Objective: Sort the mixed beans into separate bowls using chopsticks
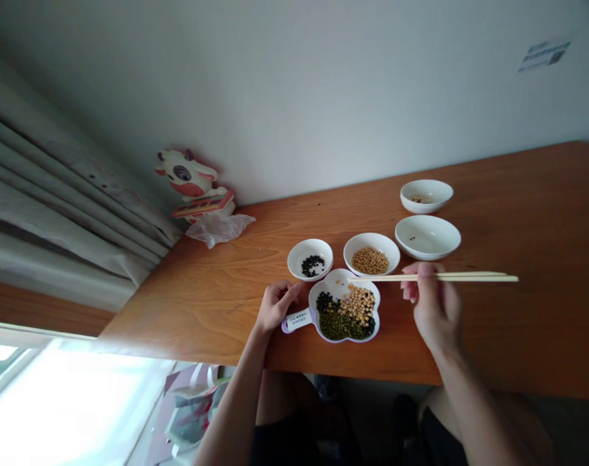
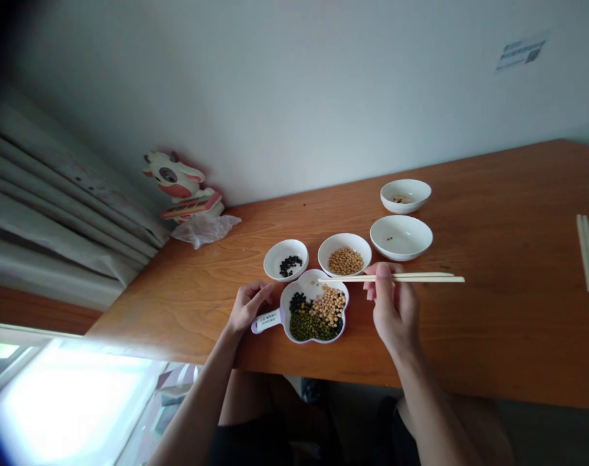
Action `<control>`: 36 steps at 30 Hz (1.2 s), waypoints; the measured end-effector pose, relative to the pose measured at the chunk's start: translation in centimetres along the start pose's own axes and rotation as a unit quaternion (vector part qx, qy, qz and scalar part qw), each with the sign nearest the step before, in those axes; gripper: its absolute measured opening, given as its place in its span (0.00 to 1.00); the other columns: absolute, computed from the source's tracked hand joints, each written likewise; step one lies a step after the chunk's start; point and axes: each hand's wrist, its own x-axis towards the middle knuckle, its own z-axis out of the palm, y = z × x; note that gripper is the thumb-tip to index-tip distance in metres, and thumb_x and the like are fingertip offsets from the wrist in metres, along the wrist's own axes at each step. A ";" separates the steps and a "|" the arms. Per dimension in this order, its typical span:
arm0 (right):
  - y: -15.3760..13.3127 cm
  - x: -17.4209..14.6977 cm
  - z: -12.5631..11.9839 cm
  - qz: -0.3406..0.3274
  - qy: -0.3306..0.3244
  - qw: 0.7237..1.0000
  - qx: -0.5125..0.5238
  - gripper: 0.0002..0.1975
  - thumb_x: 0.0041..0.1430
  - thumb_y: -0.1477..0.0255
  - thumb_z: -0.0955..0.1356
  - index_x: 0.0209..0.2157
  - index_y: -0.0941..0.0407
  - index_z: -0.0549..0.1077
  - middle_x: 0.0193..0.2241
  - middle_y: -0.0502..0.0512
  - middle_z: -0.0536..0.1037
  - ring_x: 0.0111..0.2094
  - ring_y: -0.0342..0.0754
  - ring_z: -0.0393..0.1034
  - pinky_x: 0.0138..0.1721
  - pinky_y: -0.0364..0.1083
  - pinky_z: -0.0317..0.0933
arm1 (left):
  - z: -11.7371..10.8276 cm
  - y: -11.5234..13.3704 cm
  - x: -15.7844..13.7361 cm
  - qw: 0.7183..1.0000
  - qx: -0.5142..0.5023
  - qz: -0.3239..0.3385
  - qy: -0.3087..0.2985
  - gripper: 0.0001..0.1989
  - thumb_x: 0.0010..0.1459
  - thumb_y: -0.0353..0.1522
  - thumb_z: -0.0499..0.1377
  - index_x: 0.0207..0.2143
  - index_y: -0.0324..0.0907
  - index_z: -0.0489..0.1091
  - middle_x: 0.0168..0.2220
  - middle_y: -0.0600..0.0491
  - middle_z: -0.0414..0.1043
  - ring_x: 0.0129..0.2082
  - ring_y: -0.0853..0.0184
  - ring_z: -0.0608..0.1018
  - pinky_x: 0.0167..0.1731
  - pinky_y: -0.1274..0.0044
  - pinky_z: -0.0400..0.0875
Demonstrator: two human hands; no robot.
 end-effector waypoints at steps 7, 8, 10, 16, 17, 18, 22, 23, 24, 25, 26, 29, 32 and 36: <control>0.7 -0.2 0.2 -0.052 -0.037 0.995 -0.070 0.19 0.72 0.52 0.69 0.37 0.52 0.80 0.30 0.53 0.77 0.27 0.48 0.68 0.30 0.48 0.62 | -0.4 -0.4 -0.2 1.000 -0.001 -0.009 0.000 0.15 0.75 0.40 0.63 0.53 0.38 0.76 0.47 0.48 0.79 0.41 0.63 0.83 0.42 0.69 0.83; 0.8 -0.3 0.1 -0.059 -0.035 0.995 -0.075 0.19 0.73 0.52 0.68 0.37 0.51 0.80 0.30 0.53 0.77 0.28 0.48 0.68 0.31 0.49 0.62 | -0.4 -0.2 -0.3 1.000 -0.001 -0.007 -0.001 0.15 0.75 0.41 0.63 0.51 0.38 0.76 0.46 0.49 0.79 0.39 0.64 0.83 0.40 0.70 0.82; 1.0 -0.5 0.1 -0.072 -0.029 0.993 -0.085 0.19 0.74 0.52 0.66 0.37 0.51 0.80 0.30 0.54 0.77 0.28 0.49 0.68 0.31 0.49 0.62 | -0.4 0.1 -0.4 1.000 -0.003 0.001 -0.003 0.15 0.75 0.42 0.62 0.45 0.38 0.76 0.39 0.52 0.78 0.33 0.67 0.80 0.36 0.73 0.80; 1.0 -0.7 -0.4 -0.096 -0.025 0.989 -0.113 0.18 0.74 0.54 0.67 0.36 0.50 0.80 0.29 0.54 0.78 0.29 0.51 0.69 0.33 0.51 0.62 | 0.2 1.2 -0.3 1.000 -0.005 0.023 -0.017 0.28 0.72 0.48 0.60 0.23 0.40 0.70 0.22 0.55 0.69 0.23 0.70 0.70 0.25 0.78 0.65; 1.0 -0.7 -0.4 -0.098 -0.022 0.988 -0.116 0.18 0.74 0.55 0.66 0.36 0.50 0.80 0.29 0.54 0.77 0.29 0.50 0.69 0.33 0.51 0.62 | 0.1 1.6 -0.4 0.999 -0.003 0.026 -0.020 0.28 0.72 0.48 0.60 0.23 0.40 0.71 0.21 0.54 0.70 0.22 0.70 0.70 0.25 0.78 0.64; 1.0 -0.7 -0.5 -0.101 -0.019 0.988 -0.119 0.18 0.75 0.56 0.66 0.36 0.50 0.80 0.29 0.54 0.77 0.28 0.50 0.68 0.32 0.51 0.62 | -0.2 2.1 -0.5 0.999 -0.002 0.031 -0.014 0.28 0.72 0.49 0.59 0.23 0.40 0.71 0.22 0.54 0.70 0.22 0.70 0.69 0.25 0.77 0.63; 1.1 -1.0 -0.5 -0.107 -0.014 0.985 -0.131 0.19 0.76 0.56 0.64 0.35 0.50 0.78 0.28 0.52 0.76 0.26 0.48 0.66 0.28 0.49 0.58 | -2.5 6.0 -0.4 0.997 0.013 0.060 0.038 0.27 0.77 0.46 0.52 0.26 0.42 0.70 0.24 0.54 0.68 0.23 0.70 0.65 0.25 0.77 0.59; 1.1 -1.1 -0.5 -0.109 -0.017 0.985 -0.136 0.19 0.76 0.56 0.64 0.35 0.50 0.78 0.28 0.52 0.76 0.26 0.48 0.66 0.28 0.49 0.58 | -3.3 7.4 -0.2 0.997 0.023 0.068 0.030 0.25 0.76 0.46 0.54 0.27 0.41 0.71 0.25 0.54 0.69 0.24 0.69 0.66 0.26 0.77 0.59; 1.1 -1.2 -0.5 -0.111 -0.023 0.983 -0.141 0.19 0.76 0.55 0.65 0.35 0.50 0.78 0.28 0.52 0.76 0.26 0.48 0.66 0.29 0.49 0.59 | -4.0 8.8 0.2 0.996 0.036 0.077 0.011 0.23 0.73 0.45 0.59 0.27 0.41 0.73 0.25 0.54 0.71 0.25 0.69 0.67 0.27 0.77 0.59; 1.0 -1.2 -0.5 -0.113 -0.032 0.982 -0.147 0.19 0.75 0.55 0.65 0.35 0.50 0.79 0.28 0.52 0.76 0.27 0.49 0.67 0.29 0.49 0.60 | -4.5 10.2 0.7 0.994 0.065 0.089 -0.022 0.21 0.71 0.44 0.63 0.27 0.41 0.75 0.24 0.55 0.71 0.25 0.69 0.67 0.27 0.76 0.57; 0.8 -1.2 -0.4 -0.115 -0.044 0.980 -0.154 0.19 0.75 0.54 0.66 0.35 0.50 0.79 0.27 0.52 0.77 0.27 0.49 0.68 0.30 0.49 0.61 | -4.9 11.4 1.2 0.979 0.146 0.122 -0.074 0.21 0.72 0.43 0.62 0.27 0.41 0.75 0.25 0.54 0.72 0.25 0.69 0.68 0.27 0.76 0.57; -0.8 -0.1 0.0 -0.112 -0.101 0.972 -0.182 0.19 0.73 0.54 0.68 0.33 0.51 0.80 0.25 0.52 0.77 0.25 0.48 0.68 0.29 0.49 0.61 | -4.9 13.6 2.4 0.939 0.270 0.154 -0.148 0.20 0.74 0.44 0.58 0.31 0.43 0.77 0.27 0.52 0.77 0.24 0.66 0.72 0.26 0.74 0.52; -4.2 2.3 1.2 -0.102 -0.183 0.954 -0.215 0.17 0.71 0.56 0.71 0.32 0.52 0.82 0.22 0.51 0.76 0.24 0.48 0.68 0.26 0.48 0.59 | -3.8 12.9 2.7 0.926 0.317 0.132 -0.157 0.24 0.75 0.42 0.57 0.25 0.43 0.72 0.23 0.52 0.74 0.21 0.66 0.69 0.26 0.73 0.49; -9.4 6.2 3.8 -0.103 -0.304 0.901 -0.293 0.20 0.71 0.54 0.71 0.30 0.52 0.81 0.24 0.52 0.78 0.27 0.48 0.71 0.29 0.47 0.61 | -2.3 10.4 1.8 0.937 0.306 0.117 -0.124 0.21 0.75 0.38 0.57 0.27 0.43 0.75 0.25 0.49 0.77 0.22 0.64 0.71 0.28 0.72 0.47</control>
